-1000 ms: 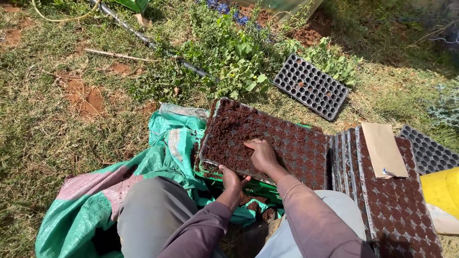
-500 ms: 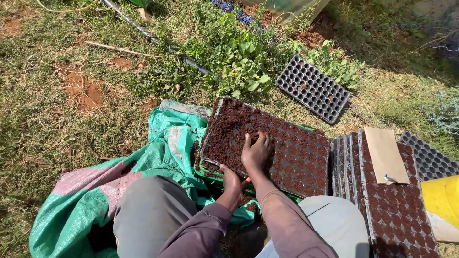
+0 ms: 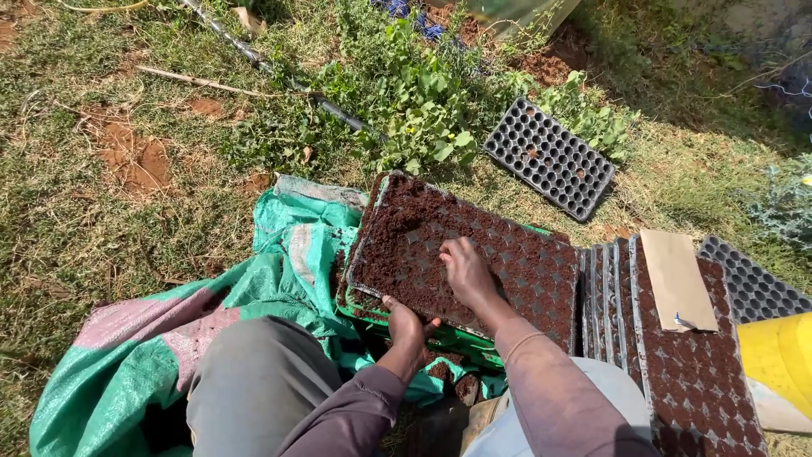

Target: The person fills the cells of a seedling tray with soil using their hands. They scoop soil from a green sack and press it into the tray's compartments, then smooth the surface.

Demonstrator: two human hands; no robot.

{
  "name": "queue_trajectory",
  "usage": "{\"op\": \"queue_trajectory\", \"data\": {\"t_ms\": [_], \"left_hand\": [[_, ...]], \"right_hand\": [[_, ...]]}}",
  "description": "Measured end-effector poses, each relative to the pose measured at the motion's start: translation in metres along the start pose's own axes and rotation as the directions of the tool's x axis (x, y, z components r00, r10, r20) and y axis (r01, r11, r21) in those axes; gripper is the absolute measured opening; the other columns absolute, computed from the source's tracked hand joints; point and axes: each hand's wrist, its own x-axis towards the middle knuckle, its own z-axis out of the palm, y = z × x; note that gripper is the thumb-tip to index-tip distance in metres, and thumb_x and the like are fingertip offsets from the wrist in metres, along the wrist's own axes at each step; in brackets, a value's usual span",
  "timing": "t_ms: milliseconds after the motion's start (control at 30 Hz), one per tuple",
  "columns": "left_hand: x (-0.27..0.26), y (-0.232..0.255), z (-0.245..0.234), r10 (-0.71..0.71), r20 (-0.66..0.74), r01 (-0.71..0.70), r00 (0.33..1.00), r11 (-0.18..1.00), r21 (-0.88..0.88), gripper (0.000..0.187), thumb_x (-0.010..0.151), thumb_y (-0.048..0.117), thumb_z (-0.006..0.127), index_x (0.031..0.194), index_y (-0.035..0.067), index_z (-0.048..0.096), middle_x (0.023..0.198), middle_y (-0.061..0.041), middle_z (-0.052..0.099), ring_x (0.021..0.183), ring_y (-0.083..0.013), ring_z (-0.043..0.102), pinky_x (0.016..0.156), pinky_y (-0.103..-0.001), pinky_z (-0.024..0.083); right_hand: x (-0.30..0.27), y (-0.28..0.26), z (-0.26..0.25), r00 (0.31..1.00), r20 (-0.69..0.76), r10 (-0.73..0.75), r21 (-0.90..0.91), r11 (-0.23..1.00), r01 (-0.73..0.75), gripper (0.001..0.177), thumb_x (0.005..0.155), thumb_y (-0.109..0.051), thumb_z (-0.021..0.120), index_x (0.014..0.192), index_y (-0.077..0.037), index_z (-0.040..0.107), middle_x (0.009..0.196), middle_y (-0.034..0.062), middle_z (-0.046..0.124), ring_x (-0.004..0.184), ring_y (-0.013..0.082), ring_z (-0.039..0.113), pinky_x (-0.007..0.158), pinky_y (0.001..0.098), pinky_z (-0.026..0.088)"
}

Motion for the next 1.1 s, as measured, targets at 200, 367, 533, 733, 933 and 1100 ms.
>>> {"op": "queue_trajectory", "data": {"t_ms": [200,367,533,733,933,1100], "left_hand": [[0.016,-0.005,-0.001,0.01,0.011,-0.01,1.0,1.0,-0.011,0.102,0.119,0.078,0.023,0.186,0.002,0.015,0.19,-0.03,0.017,0.118,-0.0496,0.084,0.123,-0.053,0.059],[0.019,-0.007,-0.001,0.005,0.002,-0.005,1.0,1.0,-0.005,0.102,0.119,0.079,0.022,0.186,0.002,0.011,0.189,-0.032,0.014,0.121,-0.0475,0.084,0.128,-0.057,0.053],[-0.036,0.009,0.003,0.014,0.058,-0.015,0.998,0.999,0.028,0.097,0.121,0.073,0.016,0.185,0.001,0.004,0.188,-0.036,0.008,0.131,-0.0477,0.079,0.135,-0.058,0.047],[0.02,-0.009,-0.006,0.01,0.027,-0.009,1.0,1.0,-0.024,0.106,0.116,0.084,0.022,0.187,0.007,0.006,0.189,-0.032,0.015,0.128,-0.0523,0.079,0.13,-0.06,0.05],[0.022,-0.019,-0.008,0.016,-0.011,-0.015,1.0,0.999,0.04,0.104,0.119,0.08,0.021,0.185,0.0,0.015,0.186,-0.034,0.024,0.115,-0.0432,0.087,0.133,-0.056,0.048],[0.028,-0.012,-0.001,0.028,-0.001,-0.028,1.0,0.999,-0.028,0.098,0.121,0.074,0.021,0.184,-0.001,0.014,0.186,-0.038,0.016,0.129,-0.0528,0.078,0.13,-0.06,0.051]], "right_hand": [[0.02,-0.013,-0.002,0.97,-0.231,0.078,0.178,0.983,-0.037,0.057,0.112,-0.025,0.075,0.162,-0.006,0.056,0.154,0.0342,0.062,0.149,0.0582,0.06,0.123,0.0697,0.051],[-0.005,-0.045,0.004,0.996,-0.083,0.013,-0.163,0.986,-0.027,0.048,0.116,-0.015,0.064,0.162,-0.002,0.062,0.152,0.0261,0.065,0.151,0.0453,0.061,0.124,0.0578,0.052],[0.004,-0.033,-0.036,0.995,0.045,-0.089,-0.202,0.975,0.096,0.041,0.116,-0.01,0.056,0.152,-0.002,0.074,0.136,0.0267,0.074,0.141,0.0442,0.067,0.125,0.0582,0.052],[-0.005,-0.051,-0.023,0.998,0.061,0.028,-0.222,0.975,-0.014,0.054,0.105,0.008,0.052,0.147,-0.009,0.081,0.13,0.016,0.081,0.127,0.0344,0.075,0.113,0.0488,0.058],[-0.012,-0.045,0.002,0.996,0.049,0.069,-0.16,0.985,-0.061,0.061,0.095,0.012,0.069,0.156,0.008,0.068,0.141,0.028,0.063,0.118,0.0573,0.073,0.106,0.074,0.064],[0.019,-0.035,-0.034,0.97,0.216,0.112,-0.101,0.991,-0.091,0.062,0.1,0.017,0.05,0.154,-0.002,0.074,0.127,0.0138,0.067,0.116,0.0389,0.074,0.104,0.0537,0.064]]}}
